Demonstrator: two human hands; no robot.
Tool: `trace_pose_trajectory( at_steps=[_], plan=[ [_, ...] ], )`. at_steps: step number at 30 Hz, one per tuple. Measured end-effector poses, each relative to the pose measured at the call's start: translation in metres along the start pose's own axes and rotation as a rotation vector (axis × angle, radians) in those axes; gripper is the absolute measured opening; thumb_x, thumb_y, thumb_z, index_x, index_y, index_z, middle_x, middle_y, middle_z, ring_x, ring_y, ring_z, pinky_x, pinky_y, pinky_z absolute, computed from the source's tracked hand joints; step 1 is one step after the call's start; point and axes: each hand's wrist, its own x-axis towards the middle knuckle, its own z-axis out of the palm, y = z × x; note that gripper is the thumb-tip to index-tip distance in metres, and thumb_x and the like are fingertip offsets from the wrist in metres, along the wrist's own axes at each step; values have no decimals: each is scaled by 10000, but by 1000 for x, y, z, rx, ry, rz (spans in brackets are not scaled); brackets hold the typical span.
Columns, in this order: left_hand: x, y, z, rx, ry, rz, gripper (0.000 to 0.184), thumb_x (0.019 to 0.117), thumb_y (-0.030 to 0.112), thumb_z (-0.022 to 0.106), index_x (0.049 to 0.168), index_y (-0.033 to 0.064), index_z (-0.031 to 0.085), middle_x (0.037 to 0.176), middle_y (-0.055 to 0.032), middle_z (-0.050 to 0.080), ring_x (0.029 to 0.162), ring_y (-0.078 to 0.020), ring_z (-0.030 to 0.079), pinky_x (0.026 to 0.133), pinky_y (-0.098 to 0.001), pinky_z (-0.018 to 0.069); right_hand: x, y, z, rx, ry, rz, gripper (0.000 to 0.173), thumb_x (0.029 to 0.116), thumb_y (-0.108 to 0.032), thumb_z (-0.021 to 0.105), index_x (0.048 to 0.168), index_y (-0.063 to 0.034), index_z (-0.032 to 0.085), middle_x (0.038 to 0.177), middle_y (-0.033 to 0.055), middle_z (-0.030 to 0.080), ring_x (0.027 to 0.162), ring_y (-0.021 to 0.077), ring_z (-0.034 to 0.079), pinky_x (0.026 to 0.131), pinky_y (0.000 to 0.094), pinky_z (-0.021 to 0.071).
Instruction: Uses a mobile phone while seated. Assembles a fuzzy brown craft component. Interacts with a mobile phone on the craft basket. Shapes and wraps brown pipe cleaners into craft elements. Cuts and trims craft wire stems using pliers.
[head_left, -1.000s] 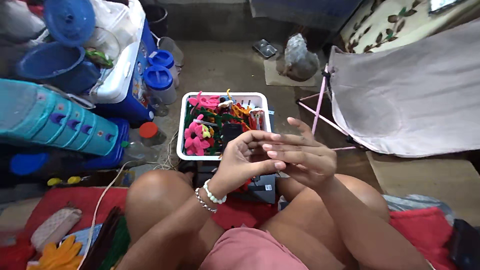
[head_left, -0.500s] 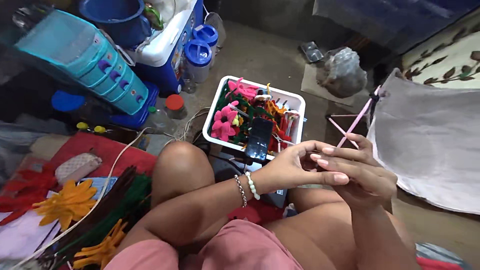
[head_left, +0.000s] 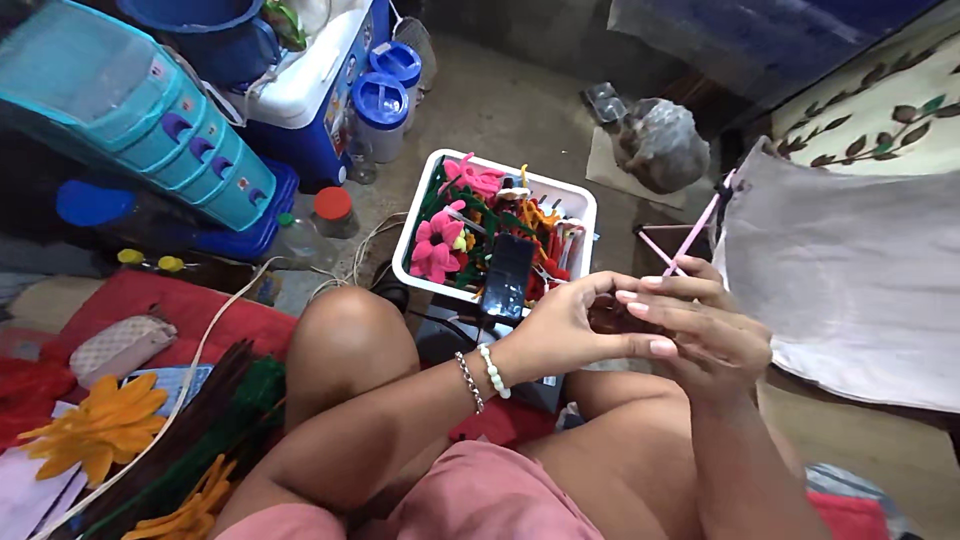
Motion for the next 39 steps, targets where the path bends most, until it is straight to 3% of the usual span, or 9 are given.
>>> trace_pose_trajectory(
  at_steps=[6, 9, 11, 14, 18, 23, 28, 34, 39],
  plan=[
    [3, -7, -9, 264, 136, 126, 441, 880, 25, 765, 1287, -43, 610, 1169, -107, 711, 1050, -140, 698, 952, -324, 586, -2, 1, 4, -172, 4, 194, 533, 973, -396, 703, 1417, -182, 501, 1517, 21, 529, 1434, 172, 467, 1198, 421, 376],
    [9, -10, -19, 558, 237, 354, 503, 851, 46, 812, 1311, -15, 621, 1248, -91, 702, 1141, -162, 679, 995, -358, 576, 0, 2, 2, 103, 3, 485, 710, 933, -210, 739, 1535, -64, 392, 1540, 92, 472, 1341, 157, 535, 1084, 355, 500],
    [11, -9, -24, 701, 245, 449, 572, 834, 68, 832, 1354, -5, 604, 1331, -98, 667, 1258, -193, 621, 1075, -392, 528, 3, -3, 1, 493, 60, 743, 525, 971, -52, 584, 1480, -96, 463, 1382, 30, 617, 1168, 140, 657, 990, 345, 569],
    [15, -12, -27, 809, 214, 493, 632, 809, 74, 847, 1385, 30, 589, 1375, -96, 644, 1363, -255, 538, 1153, -462, 449, 5, -9, 3, 916, 93, 941, 309, 1046, -205, 518, 1321, -84, 588, 1127, 44, 721, 1011, 155, 711, 950, 362, 585],
    [16, -22, -28, 937, 135, 461, 651, 790, 89, 844, 1392, 59, 598, 1389, -67, 647, 1422, -258, 480, 1223, -594, 257, 4, -17, 12, 926, 112, 1027, 293, 977, -52, 639, 1267, -41, 602, 1038, 39, 728, 902, 110, 712, 845, 299, 609],
    [19, -28, -34, 996, 111, 455, 686, 805, 131, 862, 1420, 27, 575, 1470, -145, 565, 1437, -293, 461, 1208, -483, 375, 2, -17, 9, 902, 136, 1042, 246, 975, 6, 639, 1219, -18, 634, 1015, 77, 720, 852, 110, 701, 790, 265, 603],
    [21, -33, -37, 1111, 120, 502, 437, 846, 175, 827, 1259, 78, 721, 1346, -77, 681, 1405, -281, 513, 1232, -613, 240, 0, -14, 11, 896, 133, 1045, 305, 932, -5, 708, 1223, -6, 618, 1006, 89, 709, 834, 114, 703, 763, 265, 609],
    [20, -40, -33, 1225, 111, 569, 471, 900, 134, 765, 1346, 23, 662, 1420, -102, 631, 1483, -339, 400, 1256, -598, 177, -3, -11, 15, 919, 171, 1038, 288, 877, 67, 739, 1145, 21, 644, 937, 111, 736, 790, 140, 733, 729, 276, 630],
    [19, -45, -32, 1189, 89, 519, 563, 893, 98, 754, 1411, -26, 573, 1508, -167, 538, 1496, -343, 377, 1251, -582, 220, -1, -12, 16, 932, 148, 1083, 221, 1014, -119, 633, 1212, -19, 643, 963, 39, 738, 831, 59, 697, 774, 229, 587]
  ],
)
